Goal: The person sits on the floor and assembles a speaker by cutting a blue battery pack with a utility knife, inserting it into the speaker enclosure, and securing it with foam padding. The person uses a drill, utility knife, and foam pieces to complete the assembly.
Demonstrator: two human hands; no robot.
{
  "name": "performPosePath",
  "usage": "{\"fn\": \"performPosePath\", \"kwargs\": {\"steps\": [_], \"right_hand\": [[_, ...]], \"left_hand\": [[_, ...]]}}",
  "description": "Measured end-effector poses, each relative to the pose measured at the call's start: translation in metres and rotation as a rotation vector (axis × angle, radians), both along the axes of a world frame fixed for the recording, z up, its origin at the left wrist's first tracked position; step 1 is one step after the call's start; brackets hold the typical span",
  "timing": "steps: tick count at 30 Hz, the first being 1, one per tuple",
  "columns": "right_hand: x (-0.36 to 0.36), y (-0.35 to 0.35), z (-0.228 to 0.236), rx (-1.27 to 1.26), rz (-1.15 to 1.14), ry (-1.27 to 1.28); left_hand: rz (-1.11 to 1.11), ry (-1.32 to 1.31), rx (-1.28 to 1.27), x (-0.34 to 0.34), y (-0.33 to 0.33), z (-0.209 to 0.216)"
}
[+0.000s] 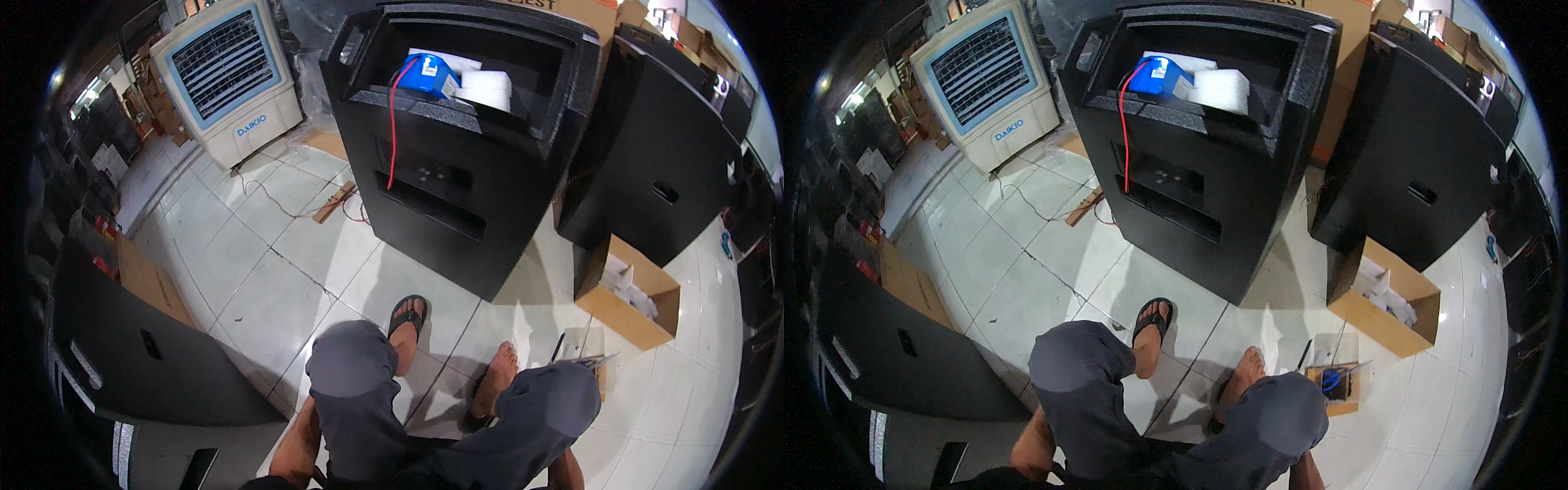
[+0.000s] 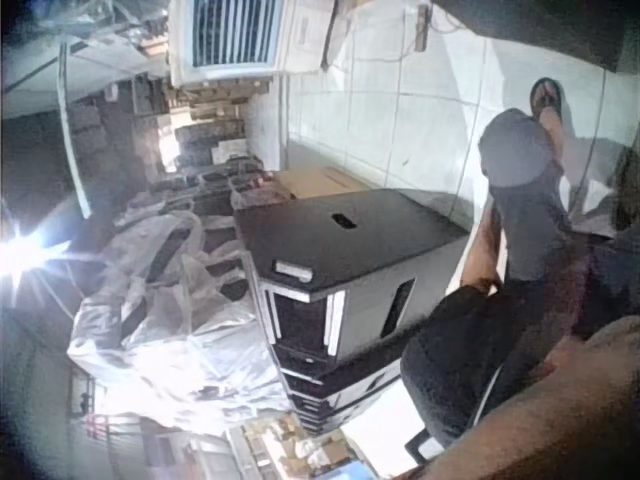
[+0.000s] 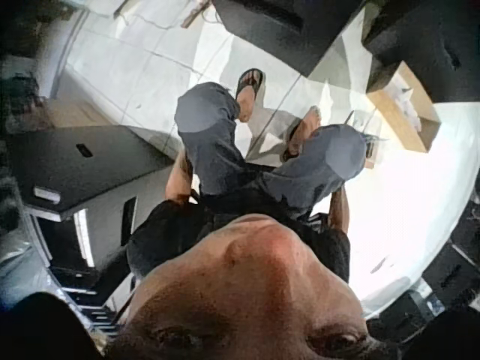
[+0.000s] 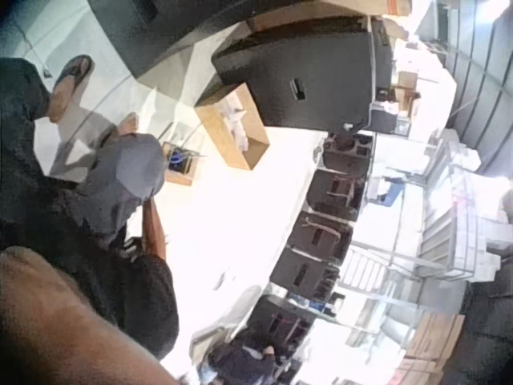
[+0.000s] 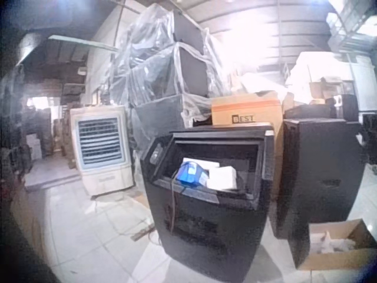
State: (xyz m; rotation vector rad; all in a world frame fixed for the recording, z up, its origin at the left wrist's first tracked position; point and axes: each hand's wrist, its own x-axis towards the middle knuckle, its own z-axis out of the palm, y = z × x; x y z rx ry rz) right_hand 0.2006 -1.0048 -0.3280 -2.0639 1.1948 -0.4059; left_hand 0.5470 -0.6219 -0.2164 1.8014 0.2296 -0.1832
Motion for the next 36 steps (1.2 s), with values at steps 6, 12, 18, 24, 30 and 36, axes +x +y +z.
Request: {"fn": "performPosePath", "kwargs": {"steps": [6,12,18,24,30,36], "right_hand": [[0.032,-0.034,0.008,-0.078,0.017,0.031],[0.061,-0.031,0.001,-0.053,0.066,-0.013],[0.053,-0.044,-0.001,-0.058,0.047,-0.042],[0.055,-0.043,-0.001,-0.054,0.048,-0.087],[0.057,-0.035,-0.009,-0.053,0.026,-0.131],[0.045,-0.07,-0.052,0.254,-0.09,-0.418]], "left_hand": [[-0.13,-0.683,0.126,0.105,-0.106,0.149],[-0.099,-1.323,0.474,0.226,-0.214,0.279],[-0.2,-0.886,0.639,0.271,-0.261,0.305],[-0.245,-0.855,0.643,0.273,-0.261,0.314],[-0.067,-0.871,0.297,0.278,-0.254,0.32],[-0.038,-1.265,0.647,0.282,-0.221,0.384]]}}
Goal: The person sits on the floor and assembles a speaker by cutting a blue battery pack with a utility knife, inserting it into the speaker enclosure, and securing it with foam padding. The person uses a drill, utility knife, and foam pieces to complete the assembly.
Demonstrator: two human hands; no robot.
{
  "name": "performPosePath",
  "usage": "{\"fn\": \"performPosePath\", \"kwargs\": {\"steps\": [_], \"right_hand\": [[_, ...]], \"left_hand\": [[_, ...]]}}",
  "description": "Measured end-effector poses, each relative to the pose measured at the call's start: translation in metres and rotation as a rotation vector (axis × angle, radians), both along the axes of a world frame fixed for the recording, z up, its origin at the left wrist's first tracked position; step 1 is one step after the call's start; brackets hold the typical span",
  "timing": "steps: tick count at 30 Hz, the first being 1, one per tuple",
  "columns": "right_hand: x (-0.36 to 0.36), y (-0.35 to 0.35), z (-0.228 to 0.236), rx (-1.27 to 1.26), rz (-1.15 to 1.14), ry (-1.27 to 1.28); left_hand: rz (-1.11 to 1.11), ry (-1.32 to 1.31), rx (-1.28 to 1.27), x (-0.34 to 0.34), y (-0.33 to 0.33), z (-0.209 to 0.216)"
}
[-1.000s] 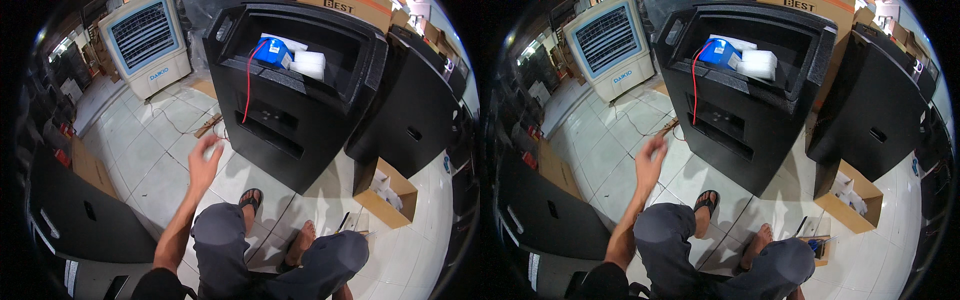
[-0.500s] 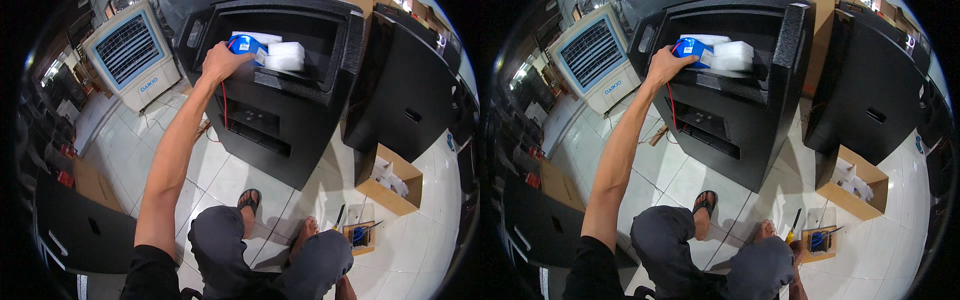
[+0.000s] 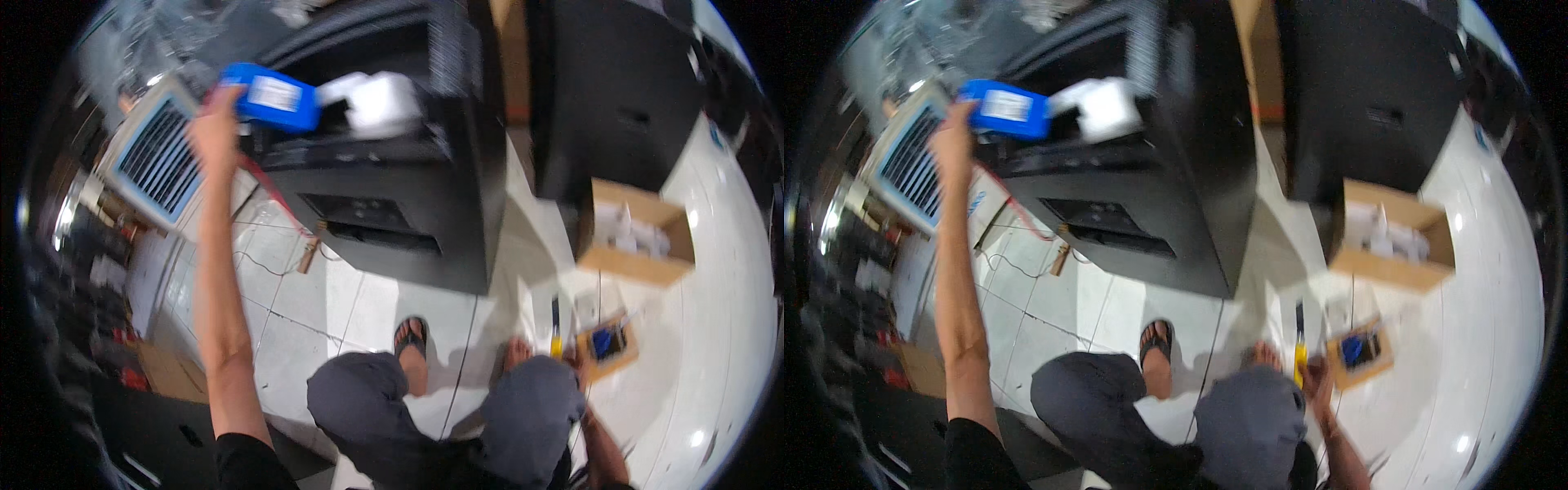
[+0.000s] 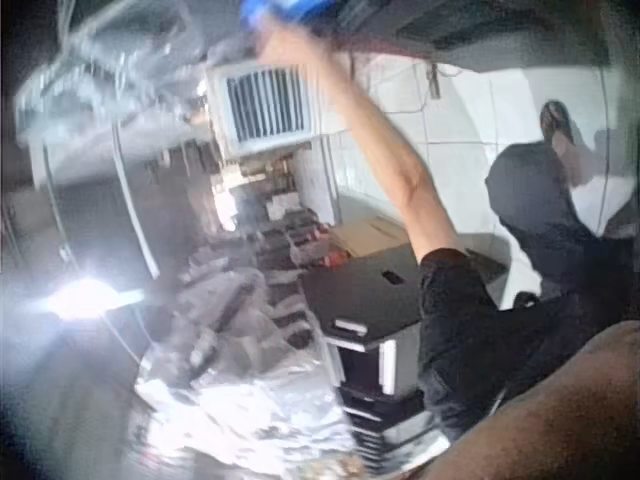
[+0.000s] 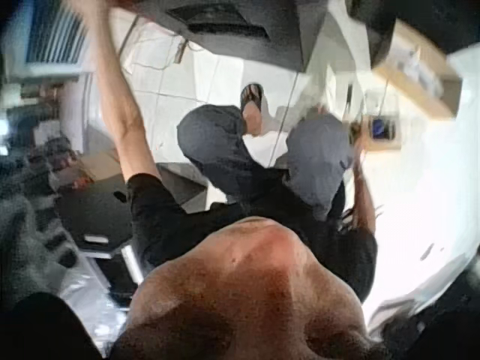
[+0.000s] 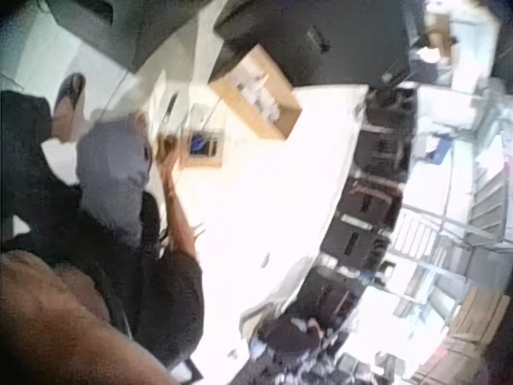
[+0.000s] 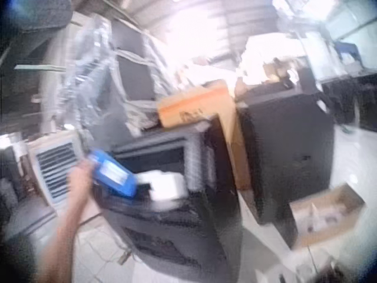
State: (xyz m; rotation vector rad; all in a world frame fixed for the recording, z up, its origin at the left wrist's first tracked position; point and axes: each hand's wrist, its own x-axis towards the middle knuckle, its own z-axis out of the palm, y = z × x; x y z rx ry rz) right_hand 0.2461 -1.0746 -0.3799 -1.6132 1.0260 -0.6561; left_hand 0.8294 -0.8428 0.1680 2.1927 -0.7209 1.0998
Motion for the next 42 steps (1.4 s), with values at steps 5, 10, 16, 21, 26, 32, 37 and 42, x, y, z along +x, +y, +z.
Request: {"fn": "performPosePath", "kwargs": {"steps": [5,10,16,21,26,32,37,42], "right_hand": [[0.041,0.014,0.061,0.519,0.046,-0.244],[0.021,-0.01,0.076,0.777,-0.131,-0.37],[0.028,-0.011,0.124,0.491,-0.035,-0.183],[0.032,-0.012,0.134,0.478,-0.057,-0.36],[0.043,-0.018,0.139,0.538,-0.117,-0.264],[0.029,-0.021,0.136,0.428,-0.15,-0.105],[0.011,-0.008,0.131,0.43,-0.192,-0.066],[-0.007,-0.008,0.125,0.471,-0.207,-0.058]], "left_hand": [[0.016,-0.235,0.191,-0.003,0.147,0.063],[-0.341,-0.028,-0.435,-0.072,0.177,0.027],[-0.461,0.103,-0.461,-0.223,0.148,-0.014],[-0.559,0.277,-0.189,-0.288,0.096,-0.034],[-0.608,0.387,0.173,-0.291,0.033,-0.068],[-0.82,0.837,0.368,-0.293,-0.052,-0.134],[-0.986,0.816,0.513,-0.273,-0.095,-0.215],[-1.072,0.967,0.395,-0.276,-0.144,-0.297]]}}
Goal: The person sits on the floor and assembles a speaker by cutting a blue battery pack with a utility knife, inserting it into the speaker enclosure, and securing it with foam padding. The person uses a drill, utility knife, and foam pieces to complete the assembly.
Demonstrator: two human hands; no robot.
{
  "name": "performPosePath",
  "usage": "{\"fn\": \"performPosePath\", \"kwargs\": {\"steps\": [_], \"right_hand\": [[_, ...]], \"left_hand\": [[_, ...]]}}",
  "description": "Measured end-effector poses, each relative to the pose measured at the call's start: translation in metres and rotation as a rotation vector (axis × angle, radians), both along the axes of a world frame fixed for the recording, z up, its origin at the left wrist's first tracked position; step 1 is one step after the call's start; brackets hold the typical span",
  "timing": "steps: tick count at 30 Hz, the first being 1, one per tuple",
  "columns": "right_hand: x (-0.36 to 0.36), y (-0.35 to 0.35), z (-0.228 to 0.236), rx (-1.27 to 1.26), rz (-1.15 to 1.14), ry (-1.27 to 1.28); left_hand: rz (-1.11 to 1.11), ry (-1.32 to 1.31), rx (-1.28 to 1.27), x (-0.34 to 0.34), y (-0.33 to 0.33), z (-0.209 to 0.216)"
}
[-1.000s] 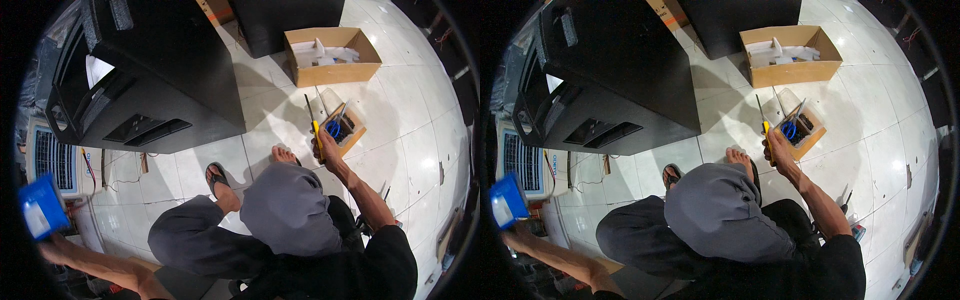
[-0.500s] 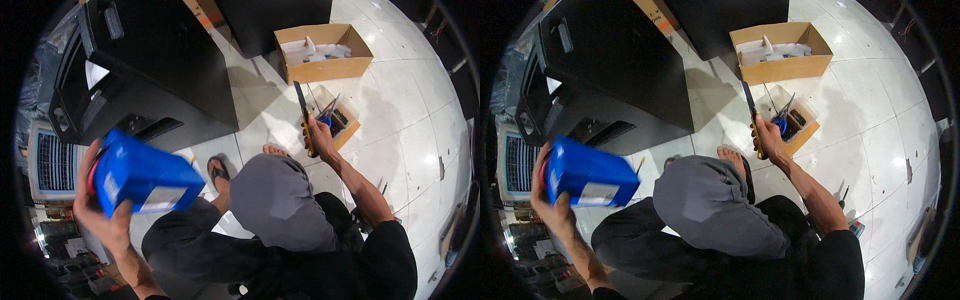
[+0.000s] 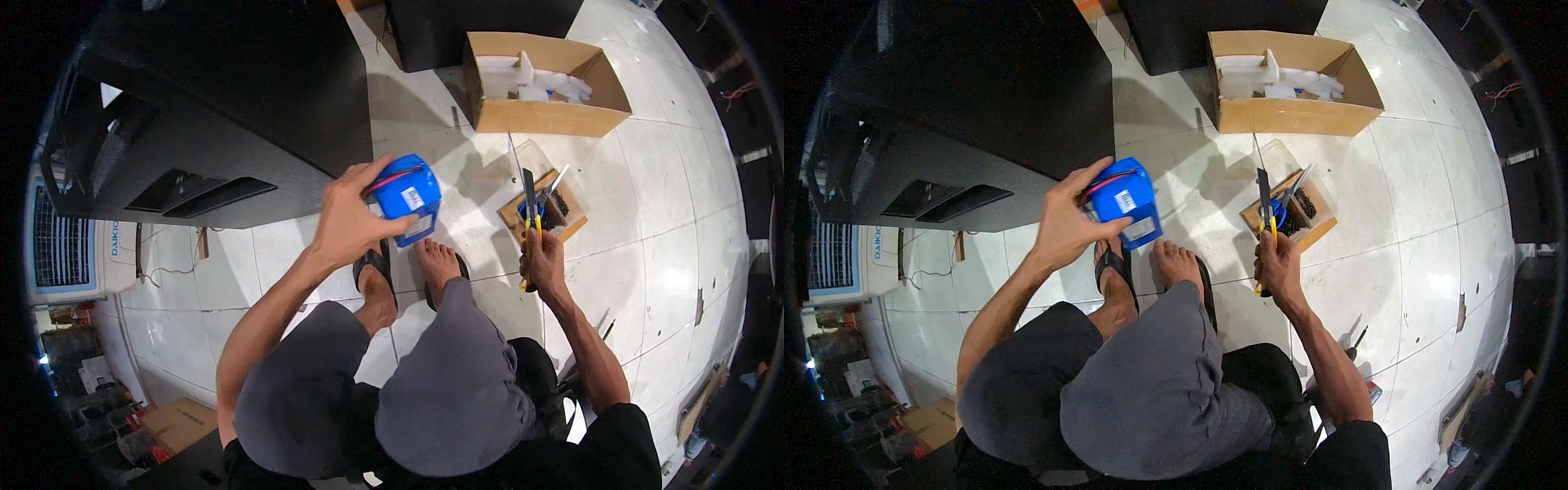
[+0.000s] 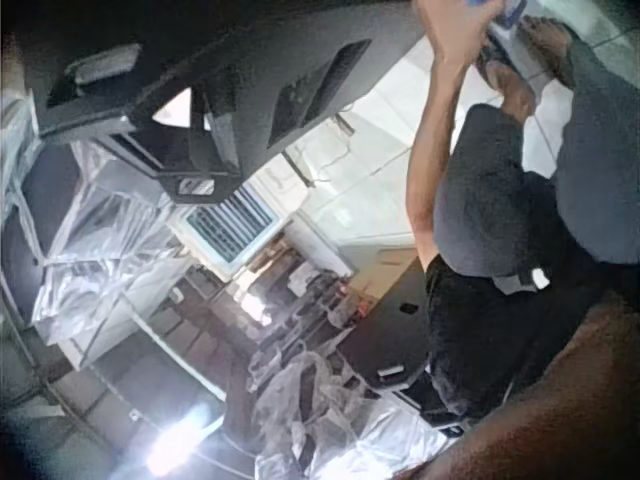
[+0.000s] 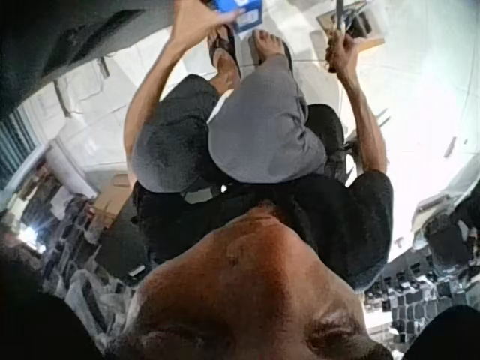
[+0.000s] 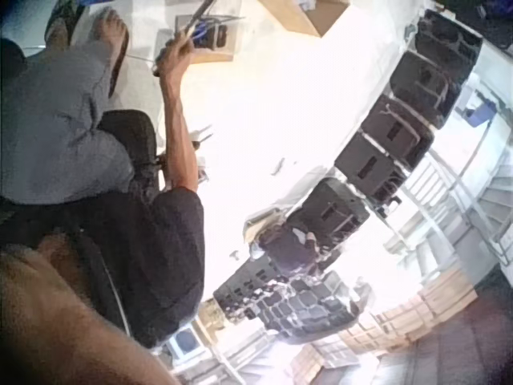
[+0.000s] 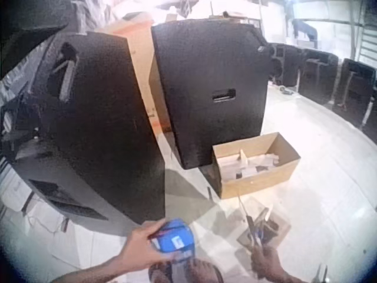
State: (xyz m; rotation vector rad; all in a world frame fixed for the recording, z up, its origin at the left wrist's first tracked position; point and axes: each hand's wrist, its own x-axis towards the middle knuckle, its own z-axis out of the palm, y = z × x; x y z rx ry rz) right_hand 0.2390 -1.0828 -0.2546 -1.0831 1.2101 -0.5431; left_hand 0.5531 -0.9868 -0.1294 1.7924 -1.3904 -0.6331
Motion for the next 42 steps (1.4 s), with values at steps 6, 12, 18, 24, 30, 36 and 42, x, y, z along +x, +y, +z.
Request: {"fn": "performPosePath", "kwargs": {"steps": [6,12,18,24,30,36,42], "right_hand": [[0.006,-0.001,0.015,-0.189,0.152,0.06],[0.021,0.007,0.007,-0.355,0.35,0.204],[0.028,0.01,0.0,-0.79,0.615,0.411],[0.03,0.023,0.002,-0.762,0.697,0.591],[0.032,0.027,-0.006,-0.866,0.662,0.66],[0.034,0.023,-0.011,-0.921,0.657,0.685],[0.036,0.026,-0.01,-0.902,0.674,0.687]], "left_hand": [[-0.047,0.037,-0.035,-0.005,-0.052,-0.078],[-0.098,0.099,0.007,-0.009,-0.068,-0.136],[-0.166,0.215,0.089,-0.015,-0.054,-0.163],[-0.158,0.251,0.058,-0.02,-0.04,-0.169],[-0.147,-0.161,-0.024,-0.025,-0.044,-0.163],[-0.173,-0.061,0.173,-0.031,-0.049,-0.164],[-0.28,-0.101,0.227,-0.025,-0.051,-0.161]]}}
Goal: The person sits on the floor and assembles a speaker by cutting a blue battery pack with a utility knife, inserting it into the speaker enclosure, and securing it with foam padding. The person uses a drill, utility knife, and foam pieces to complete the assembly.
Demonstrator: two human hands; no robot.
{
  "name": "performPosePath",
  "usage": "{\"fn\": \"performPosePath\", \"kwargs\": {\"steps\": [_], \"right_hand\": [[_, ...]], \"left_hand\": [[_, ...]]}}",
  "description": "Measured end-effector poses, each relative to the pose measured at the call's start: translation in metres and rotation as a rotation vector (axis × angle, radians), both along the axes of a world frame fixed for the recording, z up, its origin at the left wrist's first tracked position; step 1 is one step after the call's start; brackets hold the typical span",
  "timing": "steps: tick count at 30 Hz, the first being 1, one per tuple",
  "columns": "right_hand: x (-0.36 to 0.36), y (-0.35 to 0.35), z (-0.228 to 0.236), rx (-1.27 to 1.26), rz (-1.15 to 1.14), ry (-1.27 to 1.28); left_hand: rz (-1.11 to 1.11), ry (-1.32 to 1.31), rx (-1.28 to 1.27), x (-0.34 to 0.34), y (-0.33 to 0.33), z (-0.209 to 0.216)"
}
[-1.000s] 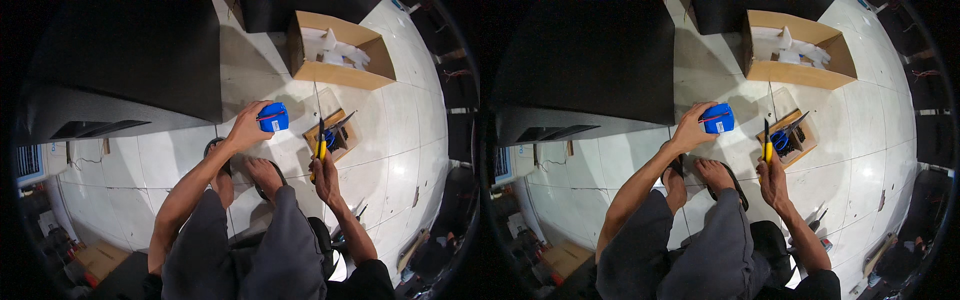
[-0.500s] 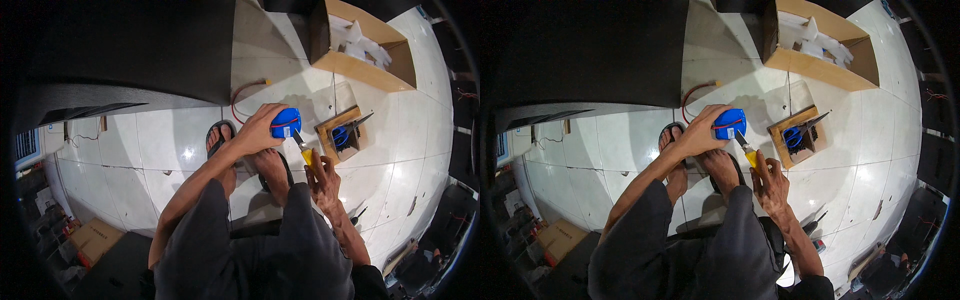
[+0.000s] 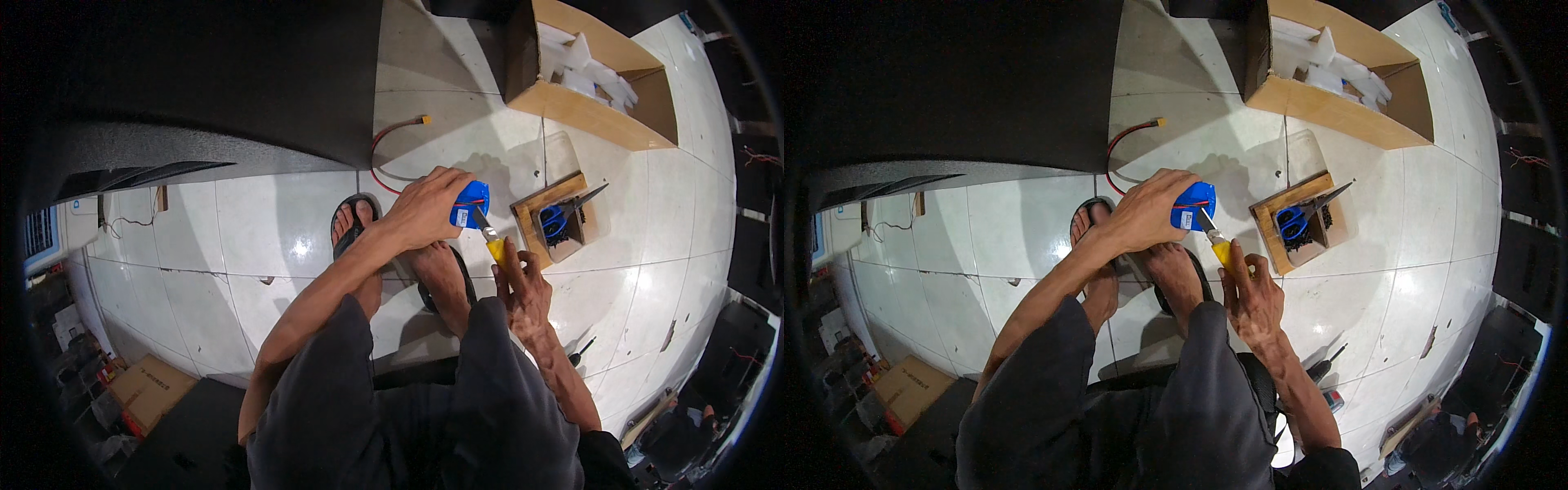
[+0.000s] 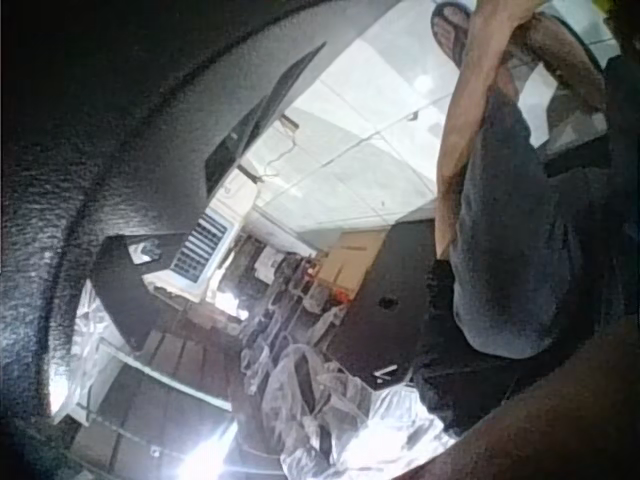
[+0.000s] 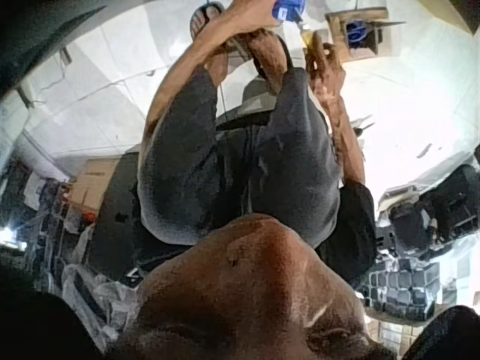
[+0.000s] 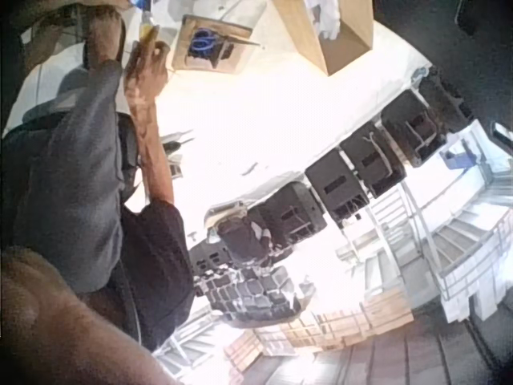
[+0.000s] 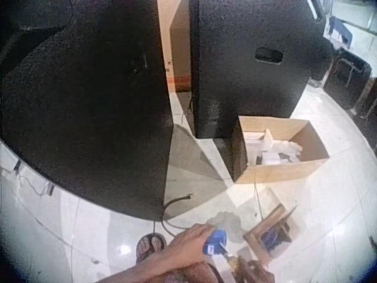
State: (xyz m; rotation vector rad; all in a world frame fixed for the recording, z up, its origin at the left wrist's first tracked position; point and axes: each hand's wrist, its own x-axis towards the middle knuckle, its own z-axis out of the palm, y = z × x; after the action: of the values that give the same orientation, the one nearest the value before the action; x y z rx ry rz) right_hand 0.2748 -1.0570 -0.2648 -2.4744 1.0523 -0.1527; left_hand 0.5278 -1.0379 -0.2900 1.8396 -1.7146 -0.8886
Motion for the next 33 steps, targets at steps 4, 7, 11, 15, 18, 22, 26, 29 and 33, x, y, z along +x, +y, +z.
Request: {"fn": "performPosePath", "kwargs": {"steps": [4,7,11,15,18,22,26,29,33], "right_hand": [[0.002,0.005,-0.003,0.011,-0.019,0.0],[0.004,0.006,-0.003,0.01,-0.03,-0.02],[0.005,0.009,-0.004,0.015,-0.06,-0.022],[0.008,0.011,0.0,0.075,-0.114,0.014],[0.008,0.012,-0.003,0.028,-0.083,-0.012],[0.008,0.014,-0.005,0.019,-0.092,-0.026],[0.008,0.017,-0.009,-0.028,-0.085,-0.018],[0.008,0.019,-0.014,-0.045,-0.089,0.015],[0.005,0.023,-0.018,-0.075,-0.114,0.024]], "left_hand": [[0.019,-0.055,-0.019,-0.003,0.002,0.0],[0.039,-0.073,-0.03,-0.005,0.002,0.0],[0.056,-0.055,-0.042,-0.005,0.003,-0.003],[0.065,-0.07,-0.027,-0.005,0.003,-0.004],[0.071,-0.08,-0.034,-0.006,0.003,-0.005],[0.065,-0.074,-0.031,-0.005,0.003,-0.005],[0.061,-0.075,-0.022,-0.005,0.004,-0.005],[0.06,-0.066,-0.02,-0.004,0.004,-0.008],[0.066,-0.068,-0.025,-0.006,0.003,-0.004]]}}
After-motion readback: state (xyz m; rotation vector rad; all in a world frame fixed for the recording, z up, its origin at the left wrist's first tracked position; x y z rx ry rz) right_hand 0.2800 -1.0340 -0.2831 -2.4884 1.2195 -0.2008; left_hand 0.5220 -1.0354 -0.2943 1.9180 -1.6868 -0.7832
